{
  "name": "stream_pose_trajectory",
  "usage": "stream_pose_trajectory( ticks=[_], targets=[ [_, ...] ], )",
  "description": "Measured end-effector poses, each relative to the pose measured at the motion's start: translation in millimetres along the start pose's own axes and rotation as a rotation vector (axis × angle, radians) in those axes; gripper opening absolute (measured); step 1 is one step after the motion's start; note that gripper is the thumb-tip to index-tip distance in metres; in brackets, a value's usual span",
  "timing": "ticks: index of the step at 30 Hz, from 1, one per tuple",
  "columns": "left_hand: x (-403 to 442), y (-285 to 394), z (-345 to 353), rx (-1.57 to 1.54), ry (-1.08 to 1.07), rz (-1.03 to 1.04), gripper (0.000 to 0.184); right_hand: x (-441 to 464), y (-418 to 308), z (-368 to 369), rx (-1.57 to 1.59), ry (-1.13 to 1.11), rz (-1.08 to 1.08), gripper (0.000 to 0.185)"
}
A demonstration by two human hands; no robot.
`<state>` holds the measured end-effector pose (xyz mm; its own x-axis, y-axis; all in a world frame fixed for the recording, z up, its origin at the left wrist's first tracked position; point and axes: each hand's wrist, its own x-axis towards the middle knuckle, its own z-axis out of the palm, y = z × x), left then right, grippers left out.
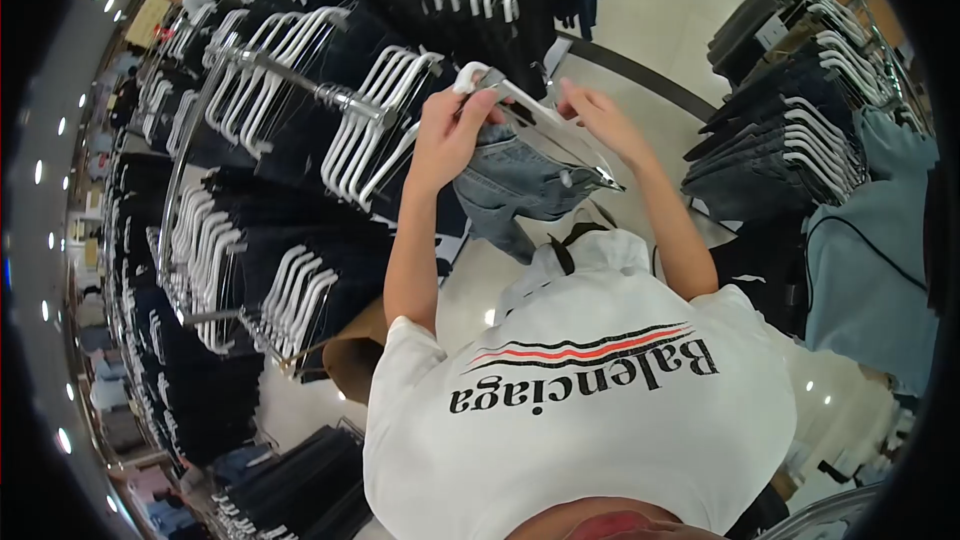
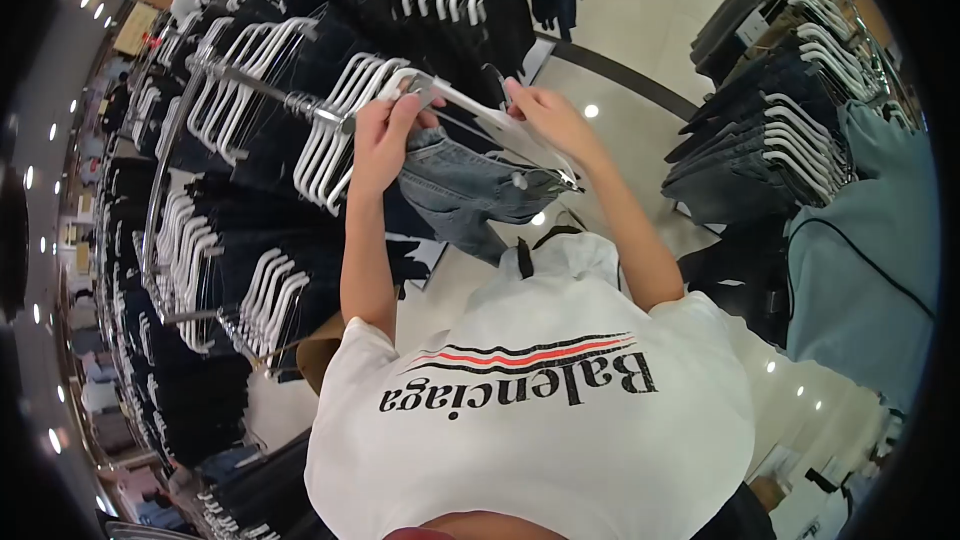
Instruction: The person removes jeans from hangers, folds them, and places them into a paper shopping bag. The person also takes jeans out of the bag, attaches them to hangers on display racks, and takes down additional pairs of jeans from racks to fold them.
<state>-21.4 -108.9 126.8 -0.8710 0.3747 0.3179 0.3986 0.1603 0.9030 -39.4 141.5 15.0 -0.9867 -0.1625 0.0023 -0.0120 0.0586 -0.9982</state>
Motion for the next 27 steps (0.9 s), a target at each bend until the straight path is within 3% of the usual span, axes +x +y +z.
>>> stream_pose_trajectory(
  ticks=[2, 3, 6, 7, 11, 13, 17, 19, 20, 22, 24, 26, 27],
  targets=[
    [-18, -8, -1, 0.097, -0.025, 0.004, 0.025, -7, -6, 20, 0.000, -0.103, 0.280, 0.059],
    [-26, 0, 5, 0.059, -0.003, 0.088, 0.020, -11, 0, 27, 0.384, -0.202, 0.333, 0.053],
    [-52, 6, 3, 0.198, 0.029, 0.129, 0.018, -21, 13, 35, 0.626, -0.358, 0.408, 0.047],
    [-60, 5, 2, 0.197, 0.074, 0.088, 0.018, -26, 18, 35, 0.507, -0.433, 0.279, 0.042],
    [-80, -8, -11, 0.185, 0.216, 0.004, 0.021, -58, 14, 27, 0.584, -0.462, 0.388, 0.047],
    [-83, -9, -14, 0.215, 0.257, -0.011, 0.020, -61, 27, 17, 0.918, -0.801, 0.311, 0.053],
    [-89, -6, -9, 0.210, 0.293, 0.066, 0.020, -72, 35, 14, 1.090, -0.847, 0.200, 0.059],
    [-94, 4, -17, 0.244, 0.305, 0.107, 0.021, -72, 38, 1, 0.937, -0.499, 0.195, 0.057],
    [-96, 11, -23, 0.237, 0.341, 0.111, 0.025, -67, 42, -7, 0.936, -0.509, 0.191, 0.057],
    [-104, 17, -36, 0.106, 0.448, 0.140, 0.032, -51, 56, -23, 0.604, -0.401, 0.184, 0.050],
    [-105, 16, -51, -0.291, 0.567, 0.293, 0.035, -35, 74, -38, 0.731, -0.481, 0.175, 0.044],
    [-112, -32, -110, -0.314, 0.659, 0.329, 0.049, -18, 85, -48, 0.858, -0.564, 0.178, 0.037],
    [-89, -17, -107, -0.777, 0.226, 0.594, 0.049, -7, 89, -53, 0.856, -0.603, 0.121, 0.032]
  ],
)
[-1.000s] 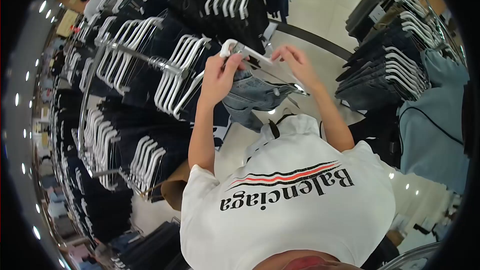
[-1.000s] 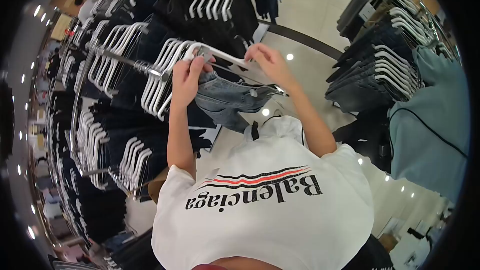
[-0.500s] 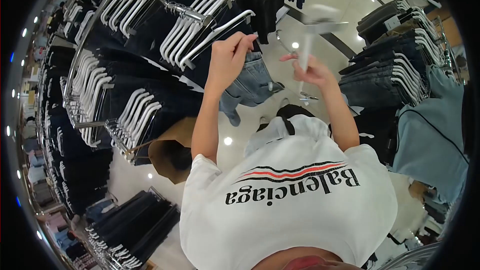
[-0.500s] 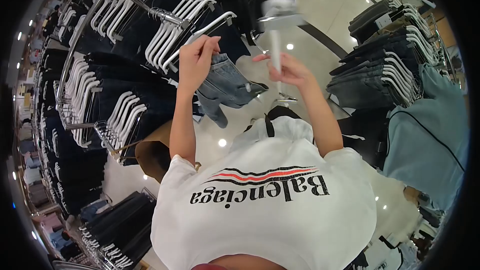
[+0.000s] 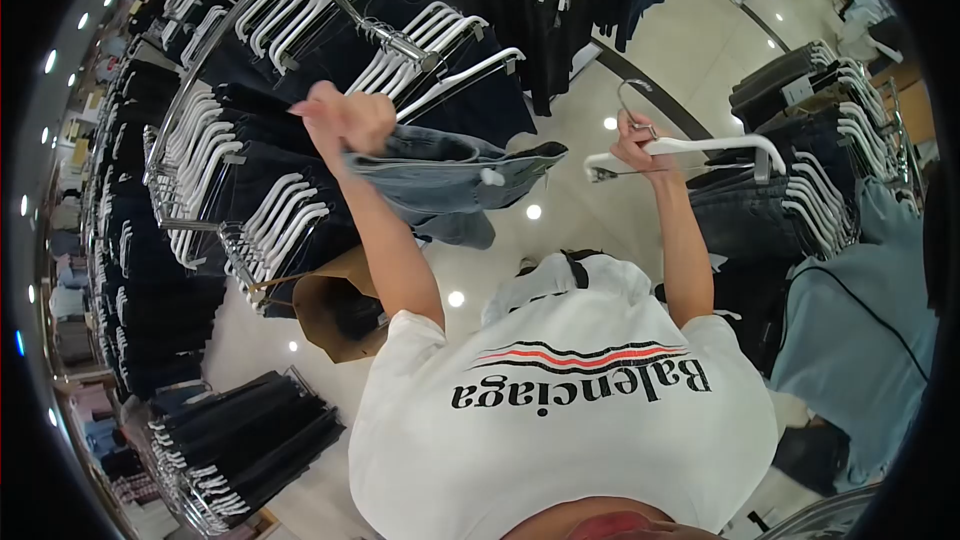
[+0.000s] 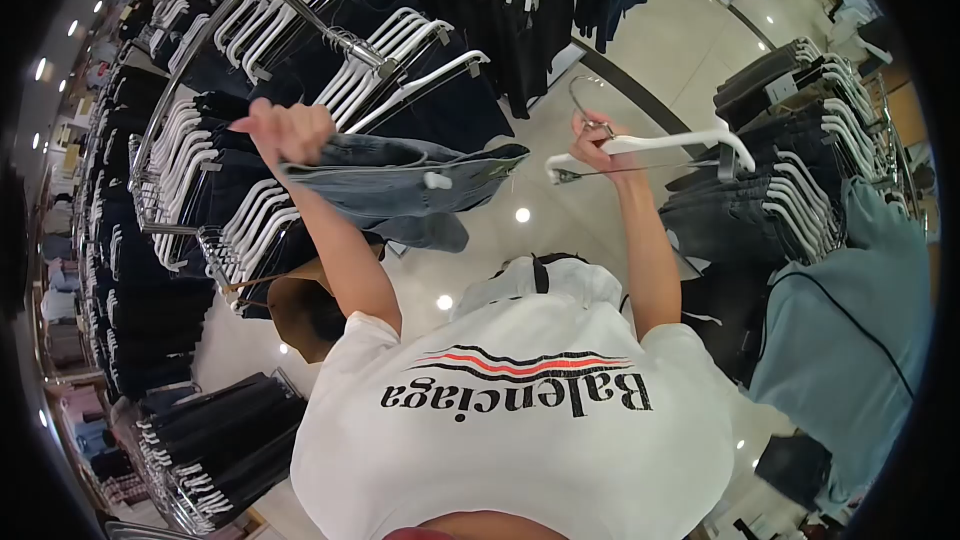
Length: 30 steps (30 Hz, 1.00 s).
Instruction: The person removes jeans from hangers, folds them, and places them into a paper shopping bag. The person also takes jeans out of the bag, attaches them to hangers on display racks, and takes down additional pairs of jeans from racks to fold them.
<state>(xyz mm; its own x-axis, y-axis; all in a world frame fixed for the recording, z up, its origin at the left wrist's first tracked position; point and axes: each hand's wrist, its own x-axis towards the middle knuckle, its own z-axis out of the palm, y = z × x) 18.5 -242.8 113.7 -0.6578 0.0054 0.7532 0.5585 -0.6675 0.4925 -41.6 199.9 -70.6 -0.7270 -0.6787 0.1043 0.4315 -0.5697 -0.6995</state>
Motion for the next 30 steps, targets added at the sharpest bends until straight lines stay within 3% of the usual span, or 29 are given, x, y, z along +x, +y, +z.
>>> stream_pose_trajectory(
  ticks=[1, 3, 5, 6, 10, 11, 12, 13, 15, 16, 18, 19, 22, 25, 27, 30],
  targets=[
    [24, -3, 22, -0.574, -0.340, 0.039, 0.049, 4, -6, -6, -0.020, -0.056, -0.028, 0.026],
    [44, 0, 44, -0.910, -0.428, 0.140, 0.048, 12, -35, 12, -0.015, -0.201, -0.040, 0.021],
    [56, 5, 55, -0.905, -0.433, 0.162, 0.047, 23, -56, 10, -0.168, -0.295, -0.009, 0.028],
    [61, 6, 62, -0.878, -0.450, 0.136, 0.047, 25, -66, 4, -0.351, -0.235, 0.078, 0.042],
    [76, 7, 84, -0.703, -0.464, 0.128, 0.047, 39, -76, 74, -0.678, -0.254, 0.206, 0.043],
    [81, 6, 88, -0.617, -0.437, 0.128, 0.048, 43, -71, 82, -0.739, -0.341, 0.335, 0.048],
    [82, 9, 88, -0.447, -0.346, 0.107, 0.047, 50, -67, 85, -0.797, -0.423, 0.463, 0.053],
    [81, 6, 95, -0.093, -0.080, 0.209, 0.045, 54, -51, 77, -0.910, -0.485, 0.608, 0.057],
    [88, 0, 115, 0.564, 0.438, 0.190, 0.042, 51, -18, 68, -0.797, -0.625, 0.808, 0.066],
    [92, -8, 123, 0.692, 0.518, 0.200, 0.041, 45, -1, 69, -0.779, -0.626, 0.812, 0.066],
    [103, -23, 125, 0.765, 0.629, 0.245, 0.046, 35, 27, 72, -0.649, -0.826, 0.785, 0.079],
    [108, -31, 112, 0.802, 0.656, 0.295, 0.049, 24, 45, 69, -0.528, -0.764, 0.797, 0.094],
    [117, -42, 108, 0.867, 0.761, 0.428, 0.050, 12, 64, 83, -0.432, -0.680, 0.843, 0.098],
    [117, -49, 100, 0.836, 0.853, 0.531, 0.051, 15, 69, 101, -0.290, -0.602, 0.824, 0.089],
    [111, -55, 98, 0.810, 0.919, 0.573, 0.051, 14, 78, 112, -0.393, -0.710, 0.739, 0.078],
    [97, -70, 95, 0.863, 1.043, 0.590, 0.051, 13, 83, 149, -0.144, -0.798, 0.830, 0.063]
  ],
)
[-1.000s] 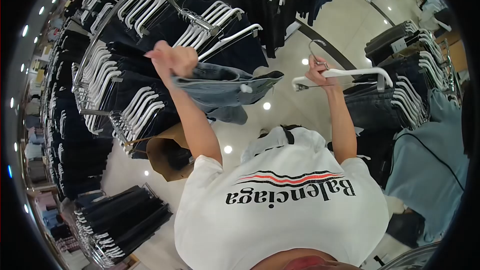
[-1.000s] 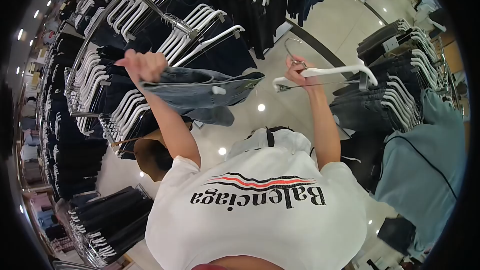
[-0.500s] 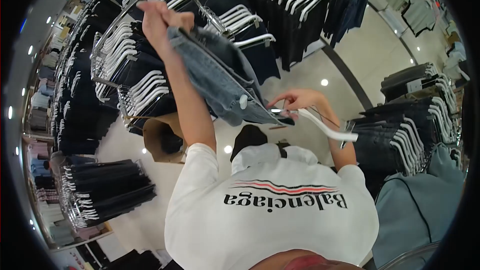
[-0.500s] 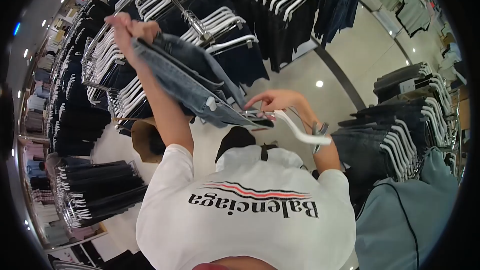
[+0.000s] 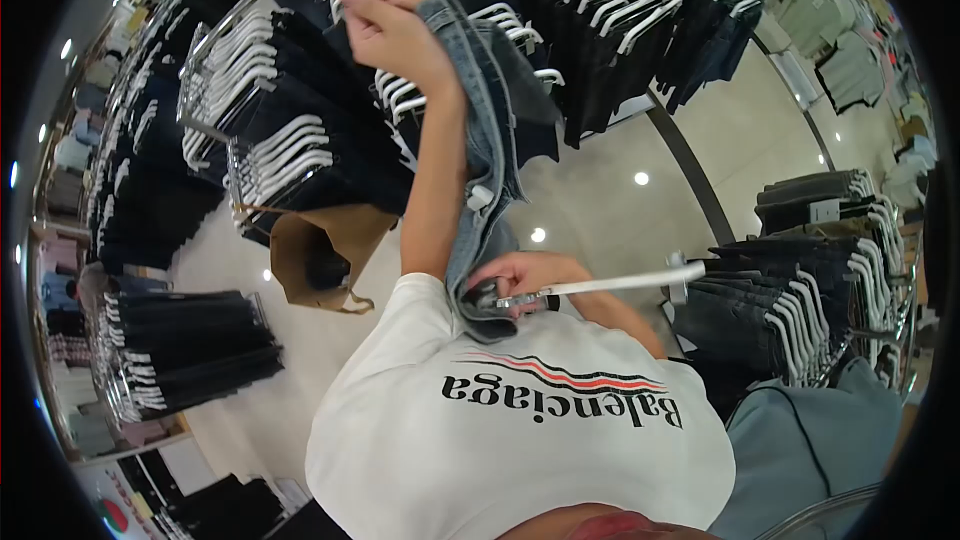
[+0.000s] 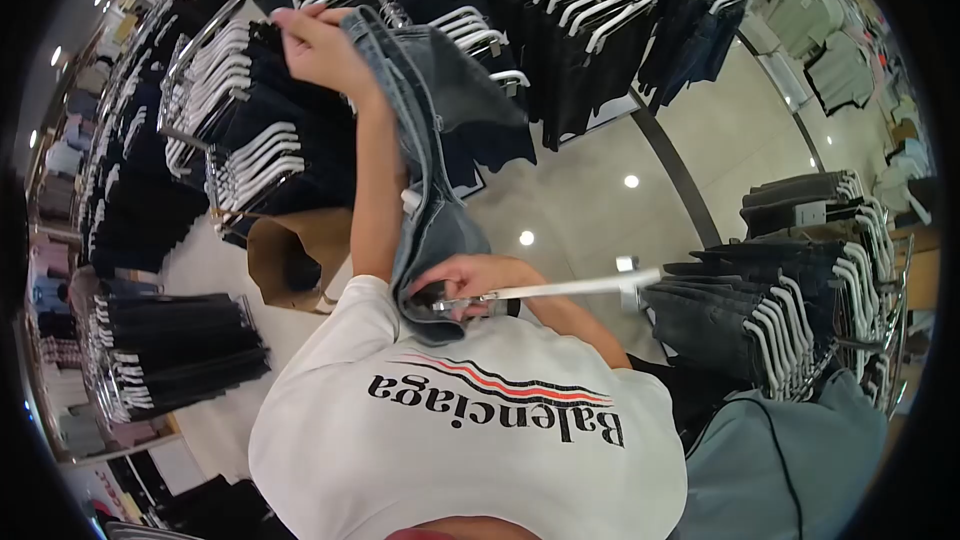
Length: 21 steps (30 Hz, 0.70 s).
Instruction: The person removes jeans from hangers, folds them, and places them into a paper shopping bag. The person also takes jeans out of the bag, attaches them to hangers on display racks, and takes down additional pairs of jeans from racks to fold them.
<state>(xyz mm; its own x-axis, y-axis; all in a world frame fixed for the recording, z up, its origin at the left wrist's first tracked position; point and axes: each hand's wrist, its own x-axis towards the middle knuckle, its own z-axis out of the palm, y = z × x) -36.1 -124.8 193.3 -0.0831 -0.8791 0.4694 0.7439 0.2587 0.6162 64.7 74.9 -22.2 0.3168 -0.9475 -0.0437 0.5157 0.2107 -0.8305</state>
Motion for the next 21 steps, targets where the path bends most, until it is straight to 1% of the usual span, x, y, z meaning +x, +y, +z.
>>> stream_pose_trajectory(
  ticks=[1, 2, 3, 4, 5, 6, 7, 8, 9, 10, 11, 12, 13, 14, 15, 16, 18, 19, 20, 21],
  targets=[
    [-9, -4, -4, 0.009, 0.002, -0.008, 0.051, 6, 8, 1, 0.079, -0.090, -0.002, 0.056],
    [-22, -10, -10, 0.102, 0.033, -0.022, 0.050, 7, 16, 5, 0.092, -0.106, 0.021, 0.056],
    [-38, -20, -16, 0.013, 0.006, -0.087, 0.048, 9, 22, 8, 0.053, -0.073, 0.098, 0.065],
    [-58, -26, -26, 0.041, -0.020, -0.188, 0.044, 11, 25, 9, 0.009, -0.045, 0.175, 0.075],
    [-80, -39, -40, 0.115, -0.136, -0.158, 0.040, 12, 40, 0, 0.013, -0.070, 0.199, 0.075],
    [-101, -58, -61, 0.233, -0.288, -0.172, 0.036, 11, 63, -14, -0.005, -0.065, 0.339, 0.077],
    [-120, -62, -81, 0.392, -0.447, -0.253, 0.030, 10, 77, -22, -0.027, -0.059, 0.475, 0.079],
    [-141, -71, -101, 0.422, -0.592, -0.177, 0.021, 3, 50, -2, 0.144, -0.133, 0.143, 0.078],
    [-161, -75, -122, 0.428, -0.720, -0.348, 0.015, 4, 58, -6, 0.154, -0.148, 0.160, 0.078],
    [-174, -79, -153, 0.511, -0.940, -0.242, 0.015, 6, 72, -17, 0.098, -0.144, 0.103, 0.080],
    [-184, -77, -182, 0.476, -1.029, -0.143, 0.018, 8, 79, -24, 0.044, -0.139, 0.044, 0.082],
    [-188, -77, -218, 0.508, -1.100, -0.235, 0.024, 12, 78, -27, 0.283, -0.235, -0.124, 0.086],
    [-176, -65, -254, 0.435, -1.167, -0.453, 0.030, 7, 81, -35, 0.412, -0.200, -0.118, 0.092],
    [-177, -47, -286, 0.505, -0.915, -0.935, 0.034, 10, 112, -54, 0.431, -0.143, -0.174, 0.089],
    [-173, -20, -307, 0.552, -0.769, -0.970, 0.035, 17, 141, -70, 0.448, -0.084, -0.238, 0.086],
    [-171, 7, -323, 0.598, -0.628, -1.001, 0.037, 21, 133, -61, 0.454, -0.088, -0.249, 0.086],
    [-173, 72, -322, 0.574, -0.443, -0.983, 0.035, 22, 87, -24, 0.682, 0.237, -0.366, 0.081],
    [-181, 96, -312, 0.602, -0.508, -0.807, 0.041, 21, 73, -19, 0.686, 0.236, -0.372, 0.081],
    [-186, 112, -300, 0.625, -0.566, -0.631, 0.052, 19, 63, -15, 0.419, 0.354, -0.391, 0.079],
    [-180, 123, -281, 0.629, -0.564, -0.634, 0.052, 18, 60, -14, 0.150, 0.463, -0.400, 0.077]
  ],
)
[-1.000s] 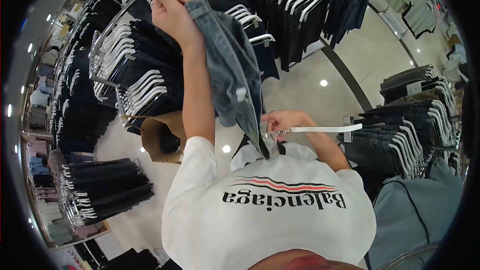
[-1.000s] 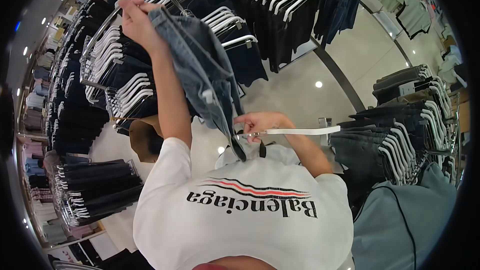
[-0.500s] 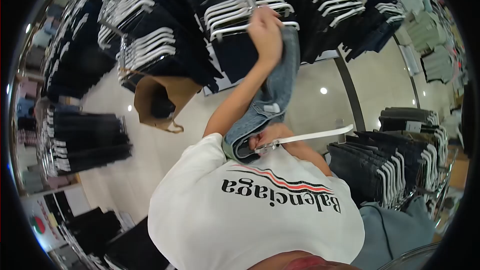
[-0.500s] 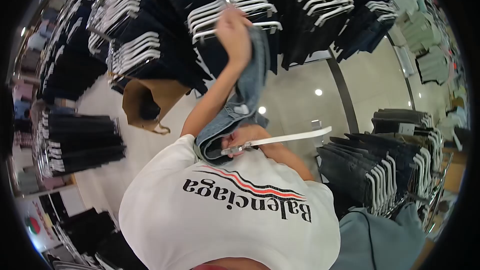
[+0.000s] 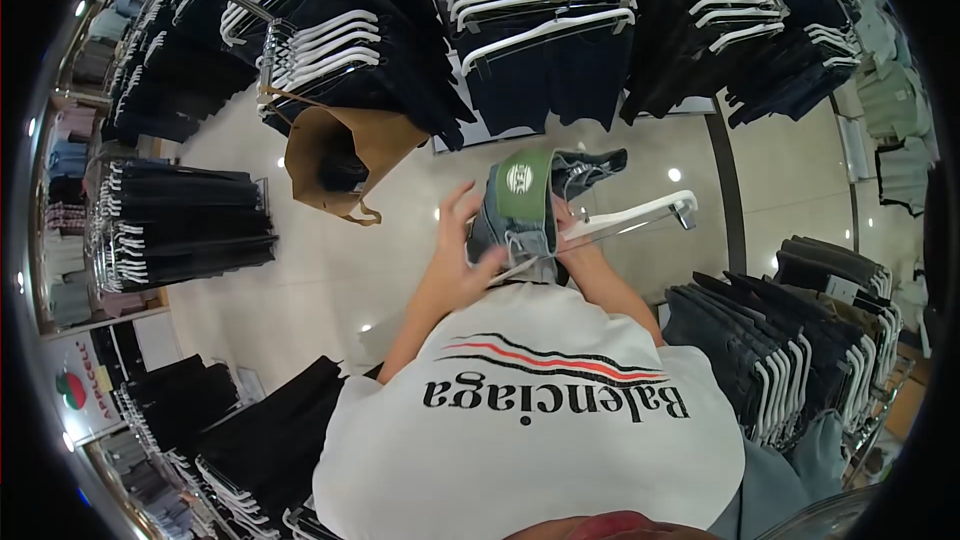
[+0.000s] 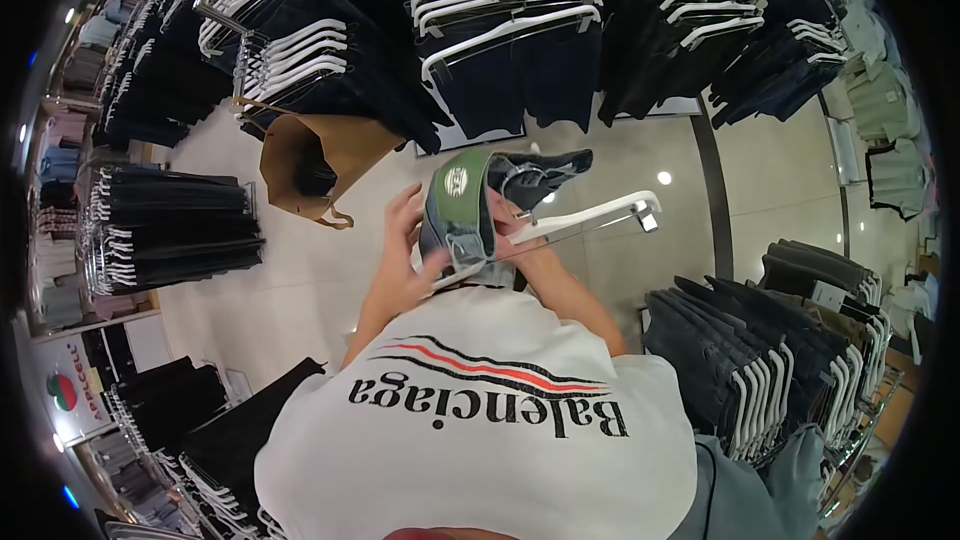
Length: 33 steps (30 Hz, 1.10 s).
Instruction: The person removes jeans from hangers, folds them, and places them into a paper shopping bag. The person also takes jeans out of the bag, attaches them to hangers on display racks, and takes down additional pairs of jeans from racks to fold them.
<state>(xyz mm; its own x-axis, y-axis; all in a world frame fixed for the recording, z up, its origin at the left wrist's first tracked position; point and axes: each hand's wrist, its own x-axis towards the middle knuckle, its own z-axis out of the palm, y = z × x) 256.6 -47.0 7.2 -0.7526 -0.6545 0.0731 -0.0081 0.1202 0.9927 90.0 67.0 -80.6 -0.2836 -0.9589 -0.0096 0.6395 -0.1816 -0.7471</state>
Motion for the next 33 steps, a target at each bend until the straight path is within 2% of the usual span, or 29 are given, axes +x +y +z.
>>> stream_pose_trajectory(
  ticks=[1, 2, 3, 4, 5, 6, 8, 9, 13, 15, 16, 17, 18, 20, 21, 22, 24, 25, 28, 30, 31, 32, 33],
  targets=[
    [1, 23, 6, 0.345, -0.147, 0.218, 0.064, 1, 53, -48, -0.670, -0.017, -0.193, 0.078],
    [-1, 32, 10, 0.690, -0.298, 0.429, 0.076, 3, 49, -48, -0.662, -0.019, -0.182, 0.078],
    [-3, 29, 16, 0.691, -0.300, 0.408, 0.076, 3, 38, -40, -0.281, -0.025, -0.036, 0.078],
    [-1, 26, 21, 0.610, -0.276, 0.279, 0.086, 4, 27, -30, 0.101, -0.025, 0.105, 0.078],
    [6, 24, 25, 0.529, -0.247, 0.165, 0.096, 13, 19, -21, 0.365, -0.285, -0.101, 0.075],
    [14, 24, 26, 0.532, -0.249, 0.168, 0.096, 20, 8, -11, 0.366, -0.287, -0.105, 0.075],
    [28, 28, 28, 0.455, -0.155, 0.146, 0.103, 29, -18, 11, 0.269, -0.145, -0.004, 0.072],
    [36, 24, 28, 0.474, -0.127, 0.256, 0.101, 34, -29, 19, 0.388, -0.105, 0.062, 0.068],
    [59, 19, 30, 0.308, -0.076, 0.355, 0.099, 45, -16, 9, 0.409, -0.064, 0.004, 0.064],
    [71, 33, 23, 0.224, -0.112, 0.177, 0.097, 54, -32, 42, 0.299, 0.158, -0.013, 0.060],
    [79, 29, 17, 0.216, -0.120, 0.182, 0.097, 60, -43, 57, 0.238, 0.265, -0.021, 0.058],
    [87, 22, 8, 0.196, -0.174, 0.188, 0.096, 66, -53, 70, 0.246, 0.338, -0.020, 0.044],
    [95, 17, 0, 0.177, -0.225, 0.194, 0.095, 69, -50, 66, 0.239, 0.343, -0.024, 0.044],
    [111, 10, -18, 0.196, -0.300, 0.259, 0.093, 74, -40, 54, 0.008, 0.265, -0.082, 0.029],
    [119, 12, -28, 0.183, -0.411, 0.165, 0.092, 73, -40, 57, -0.082, 0.209, -0.121, 0.025],
    [121, 13, -34, 0.169, -0.518, 0.067, 0.091, 74, -38, 63, -0.082, 0.208, -0.118, 0.025],
    [117, 26, -39, 0.173, -0.522, 0.091, 0.087, 76, -32, 78, -0.271, 0.410, -0.160, 0.025],
    [114, 36, -37, 0.163, -0.510, 0.092, 0.085, 72, -45, 93, -0.326, 0.448, -0.103, 0.025],
    [111, 41, -33, 0.072, -0.490, 0.111, 0.077, 72, -41, 102, -0.477, 0.515, -0.163, 0.024],
    [113, 44, -31, -0.083, -0.406, -0.244, 0.073, 73, -35, 98, -0.444, 0.461, -0.203, 0.026],
    [112, 42, -30, -0.037, -0.377, -0.209, 0.063, 72, -36, 99, -0.453, 0.452, -0.149, 0.027],
    [113, 35, -32, -0.039, -0.387, -0.206, 0.063, 70, -40, 101, -0.464, 0.442, -0.096, 0.028],
    [116, 24, -37, 0.078, -0.393, -0.095, 0.059, 65, -45, 108, -0.582, 0.486, -0.085, 0.031]
  ],
)
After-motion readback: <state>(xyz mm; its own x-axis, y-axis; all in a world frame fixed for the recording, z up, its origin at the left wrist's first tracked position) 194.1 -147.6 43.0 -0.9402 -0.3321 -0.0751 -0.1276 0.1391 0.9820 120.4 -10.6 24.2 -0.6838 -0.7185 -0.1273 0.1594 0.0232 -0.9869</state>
